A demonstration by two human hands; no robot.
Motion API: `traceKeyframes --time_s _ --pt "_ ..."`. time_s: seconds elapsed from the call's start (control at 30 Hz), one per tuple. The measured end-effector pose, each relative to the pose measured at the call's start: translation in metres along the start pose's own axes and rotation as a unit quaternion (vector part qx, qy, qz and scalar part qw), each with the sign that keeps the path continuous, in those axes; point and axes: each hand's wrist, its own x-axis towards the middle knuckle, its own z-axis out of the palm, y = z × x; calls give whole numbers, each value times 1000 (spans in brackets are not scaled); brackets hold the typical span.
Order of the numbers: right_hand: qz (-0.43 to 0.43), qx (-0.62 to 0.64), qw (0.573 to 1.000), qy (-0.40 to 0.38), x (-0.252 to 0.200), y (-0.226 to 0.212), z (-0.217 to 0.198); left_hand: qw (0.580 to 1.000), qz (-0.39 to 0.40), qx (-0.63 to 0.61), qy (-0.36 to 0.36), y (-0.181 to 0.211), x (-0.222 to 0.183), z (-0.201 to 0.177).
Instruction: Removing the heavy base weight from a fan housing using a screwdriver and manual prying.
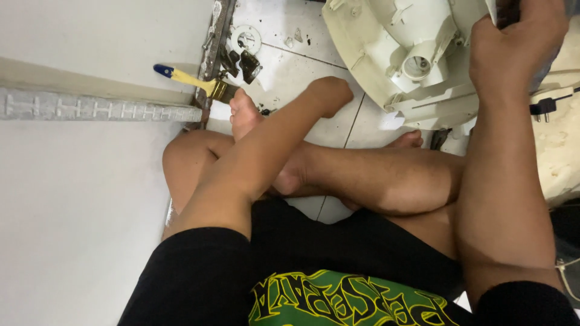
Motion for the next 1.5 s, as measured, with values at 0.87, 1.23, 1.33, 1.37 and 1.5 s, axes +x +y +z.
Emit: traceKeyframes --time_s 0.87,1.23,1.33,1.37,1.5 --pt "15 91 995 -31 -9 25 14 942 -126 -305 -63 -126 -130 5" --pt "-16 64 998 -22 0 13 10 899 -211 -360 -134 -116 -142 -36" --pt "-18 62 998 -20 1 11 7 941 -126 -314 -2 -122 -136 -43" --pt "-9 83 996 -23 1 9 7 942 -105 -307 90 -122 -133 -49" --pt "21 45 998 -24 1 7 7 888 57 -270 369 -46 -79 -106"
